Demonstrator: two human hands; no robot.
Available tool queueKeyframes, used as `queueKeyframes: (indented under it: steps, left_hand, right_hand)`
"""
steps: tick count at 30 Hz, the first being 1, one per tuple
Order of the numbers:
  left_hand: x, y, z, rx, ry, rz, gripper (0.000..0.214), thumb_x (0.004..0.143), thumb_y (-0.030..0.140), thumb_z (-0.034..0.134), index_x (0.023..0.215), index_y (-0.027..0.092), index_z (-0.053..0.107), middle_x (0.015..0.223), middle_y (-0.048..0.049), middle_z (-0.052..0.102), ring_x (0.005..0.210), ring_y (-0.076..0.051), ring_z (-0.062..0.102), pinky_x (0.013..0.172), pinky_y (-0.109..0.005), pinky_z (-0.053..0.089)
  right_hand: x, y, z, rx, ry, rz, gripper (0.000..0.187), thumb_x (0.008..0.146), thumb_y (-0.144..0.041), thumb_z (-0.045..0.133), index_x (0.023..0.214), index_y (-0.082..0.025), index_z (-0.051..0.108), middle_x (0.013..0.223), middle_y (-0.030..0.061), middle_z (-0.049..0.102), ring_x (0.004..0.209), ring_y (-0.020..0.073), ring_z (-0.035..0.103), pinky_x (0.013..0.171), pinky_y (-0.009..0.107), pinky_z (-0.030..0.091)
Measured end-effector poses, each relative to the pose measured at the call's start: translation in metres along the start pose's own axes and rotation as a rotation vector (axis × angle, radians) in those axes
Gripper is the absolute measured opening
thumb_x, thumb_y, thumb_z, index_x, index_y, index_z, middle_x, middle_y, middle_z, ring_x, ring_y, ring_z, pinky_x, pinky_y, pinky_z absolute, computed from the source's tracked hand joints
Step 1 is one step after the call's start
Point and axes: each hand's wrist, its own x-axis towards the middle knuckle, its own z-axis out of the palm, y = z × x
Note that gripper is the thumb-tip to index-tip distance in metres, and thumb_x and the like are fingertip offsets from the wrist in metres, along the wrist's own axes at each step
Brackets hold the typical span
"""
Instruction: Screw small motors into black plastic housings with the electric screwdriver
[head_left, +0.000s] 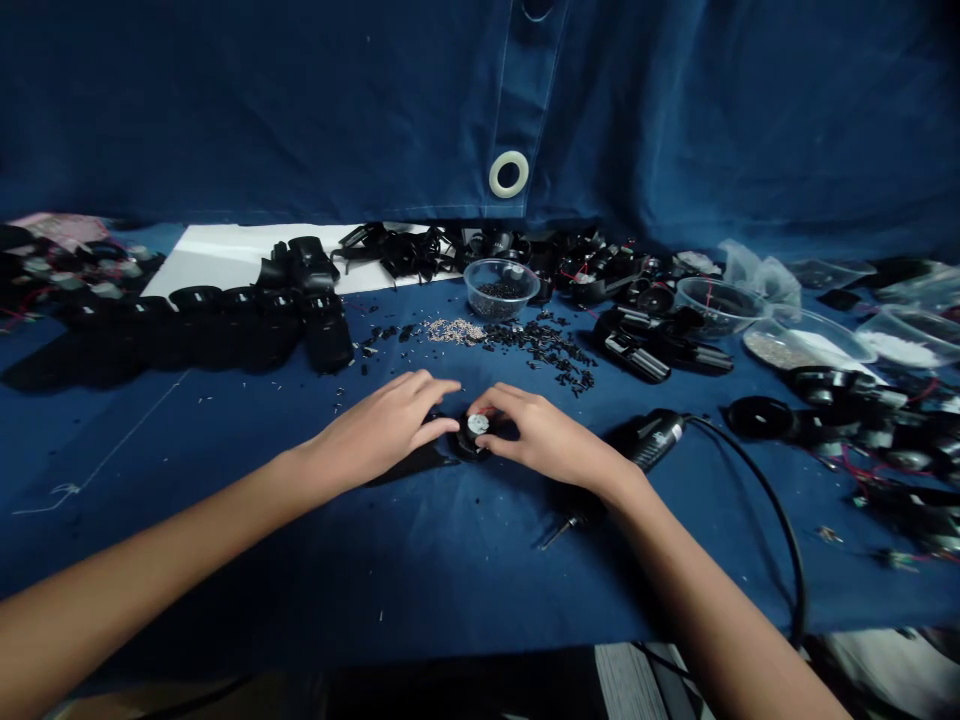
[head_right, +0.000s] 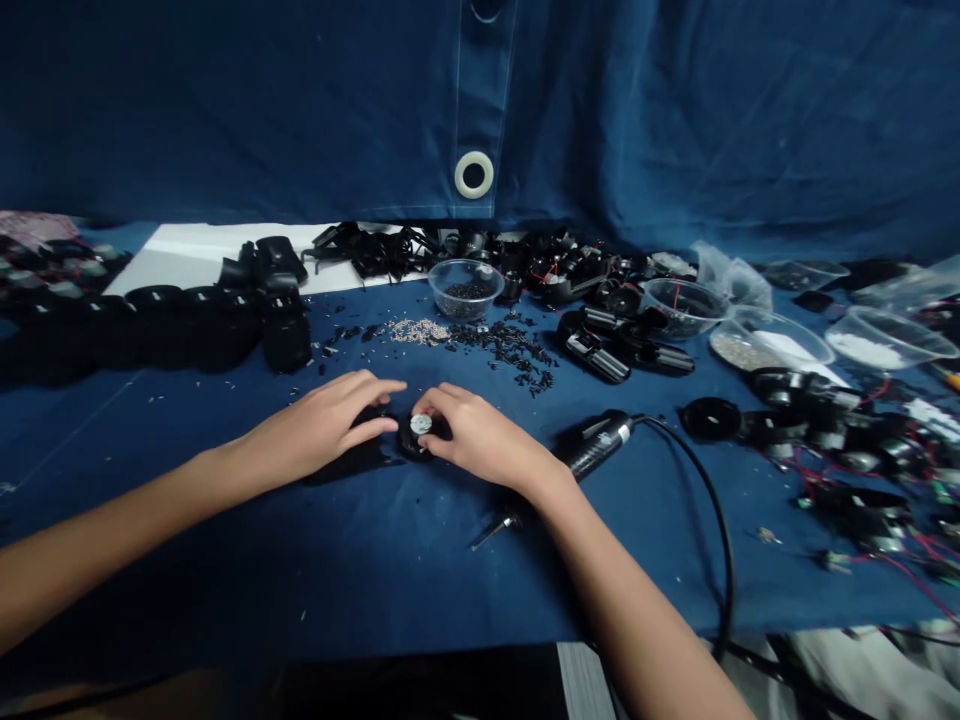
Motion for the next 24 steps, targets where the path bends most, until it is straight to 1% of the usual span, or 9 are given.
queueKeyframes:
  steps: [2,3,4,6,8,11,14,16,24]
  left_hand:
    - [-0.011,-0.001,0.004,-0.028,0.061,-0.088,0.053,0.085,0.054,0.053,0.126,0.021,0.043,0.116,-0.0063,0.054,0.108,-0.023,0.052,0.091,-0.037,0.044]
    - [-0.018,-0.002,0.006,-0.030,0.065,-0.112,0.058,0.081,0.058,0.057,0.124,0.021,0.043,0.118,-0.0067,0.053,0.109,-0.025,0.052,0.091,-0.039,0.044]
    - [-0.026,-0.003,0.009,-0.025,0.050,-0.118,0.058,0.079,0.058,0.059,0.122,0.021,0.045,0.120,-0.0067,0.052,0.109,-0.026,0.052,0.091,-0.040,0.044]
    - [-0.038,-0.005,0.014,-0.021,0.008,-0.085,0.048,0.083,0.050,0.059,0.120,0.023,0.048,0.127,-0.0061,0.048,0.111,-0.025,0.051,0.093,-0.040,0.043]
    - [-0.045,-0.008,0.018,-0.024,0.009,-0.032,0.037,0.088,0.039,0.055,0.121,0.024,0.050,0.133,-0.0056,0.044,0.116,-0.022,0.049,0.098,-0.039,0.042]
    - [-0.042,-0.011,0.021,-0.027,0.067,0.056,0.034,0.090,0.036,0.053,0.123,0.025,0.052,0.136,-0.0051,0.045,0.122,-0.021,0.046,0.103,-0.037,0.039]
    - [-0.034,-0.011,0.023,-0.025,0.099,0.156,0.034,0.091,0.037,0.053,0.123,0.026,0.055,0.130,-0.0037,0.053,0.123,-0.021,0.045,0.104,-0.038,0.038]
    - [-0.029,-0.011,0.023,-0.021,0.119,0.186,0.034,0.091,0.036,0.053,0.122,0.025,0.056,0.126,-0.0033,0.058,0.123,-0.020,0.046,0.103,-0.037,0.039]
    - [-0.021,-0.015,0.016,0.046,0.098,0.277,0.033,0.091,0.031,0.052,0.123,0.023,0.057,0.125,-0.0029,0.061,0.123,-0.020,0.046,0.103,-0.037,0.038]
  right_hand:
    - [-0.001,0.001,0.000,0.010,0.009,0.006,0.018,0.086,-0.029,0.059,0.101,-0.020,0.056,0.101,0.0025,0.058,0.093,0.0152,0.054,0.083,0.029,0.042]
    - [-0.001,0.001,0.001,0.016,0.016,0.009,0.020,0.085,-0.032,0.060,0.101,-0.020,0.056,0.100,0.0023,0.058,0.093,0.0152,0.054,0.083,0.029,0.042]
    - [-0.001,0.001,0.001,0.021,0.022,0.011,0.021,0.085,-0.034,0.061,0.101,-0.020,0.056,0.100,0.0022,0.059,0.093,0.0151,0.054,0.083,0.029,0.042]
    - [0.000,0.002,0.002,0.025,0.033,0.017,0.021,0.085,-0.036,0.060,0.099,-0.020,0.056,0.099,0.0023,0.060,0.092,0.0151,0.055,0.082,0.029,0.042]
    - [0.000,0.001,0.002,0.023,0.038,0.024,0.019,0.085,-0.034,0.060,0.098,-0.020,0.057,0.098,0.0025,0.060,0.091,0.0152,0.055,0.082,0.029,0.043]
    - [0.001,0.000,0.002,0.027,0.042,0.025,0.019,0.085,-0.033,0.060,0.099,-0.020,0.058,0.099,0.0031,0.061,0.091,0.0154,0.056,0.082,0.029,0.043]
    - [0.001,0.000,0.002,0.025,0.050,0.015,0.020,0.086,-0.033,0.059,0.101,-0.020,0.059,0.099,0.0035,0.062,0.092,0.0157,0.057,0.082,0.029,0.044]
    - [0.001,-0.001,0.001,0.022,0.047,0.011,0.020,0.086,-0.033,0.058,0.102,-0.020,0.059,0.100,0.0035,0.062,0.093,0.0158,0.058,0.083,0.029,0.044]
    - [0.002,-0.002,0.001,0.008,0.031,0.026,0.020,0.087,-0.032,0.058,0.103,-0.020,0.059,0.100,0.0036,0.063,0.094,0.0168,0.058,0.083,0.030,0.044]
